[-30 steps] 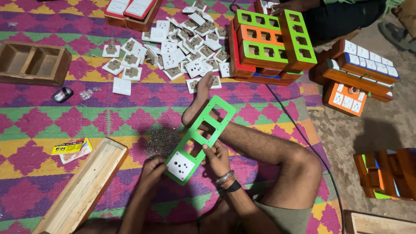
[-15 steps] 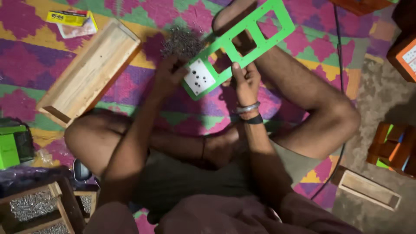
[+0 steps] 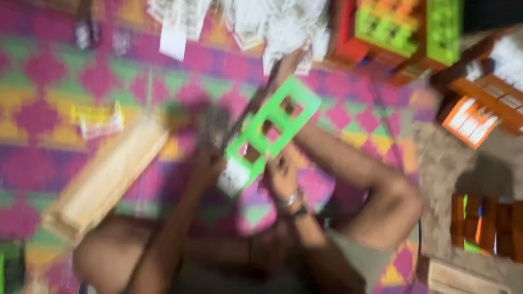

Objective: The person sits on a mat and assembles electrical socket units by inserting metal screws into red and green plastic frames. They handle multiple socket modules and fasteners, working one at a time and occasionally shifting the frames to access different screw holes.

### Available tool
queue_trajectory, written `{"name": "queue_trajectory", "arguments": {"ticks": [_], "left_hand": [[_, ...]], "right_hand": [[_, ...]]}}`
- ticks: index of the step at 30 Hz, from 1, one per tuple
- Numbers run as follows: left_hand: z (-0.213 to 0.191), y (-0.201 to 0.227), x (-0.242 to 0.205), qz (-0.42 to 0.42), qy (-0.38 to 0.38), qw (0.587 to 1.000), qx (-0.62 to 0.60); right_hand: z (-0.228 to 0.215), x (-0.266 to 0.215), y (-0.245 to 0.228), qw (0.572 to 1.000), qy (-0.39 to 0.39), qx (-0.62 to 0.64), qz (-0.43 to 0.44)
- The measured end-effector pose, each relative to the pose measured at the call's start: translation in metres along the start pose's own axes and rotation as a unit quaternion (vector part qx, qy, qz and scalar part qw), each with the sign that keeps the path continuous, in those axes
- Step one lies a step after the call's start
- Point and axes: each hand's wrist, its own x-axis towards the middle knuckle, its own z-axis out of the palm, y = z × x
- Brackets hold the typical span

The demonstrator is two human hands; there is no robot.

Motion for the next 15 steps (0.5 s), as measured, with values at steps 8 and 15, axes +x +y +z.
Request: {"name": "queue_trajectory", "arguments": {"ticks": [8, 15], "left_hand": [[-0.006, 0.001, -0.016, -0.135, -0.02, 0.975, -0.173], [-0.015, 0.063, -0.004, -0.019, 0.011, 0.999, -0.048]], "right_hand": [[0.009, -0.016, 0.008, 0.972, -0.031, 0.183, 0.147], [0.004, -0.008, 0.032, 0.978, 0.026, 0.054, 0.202]]}}
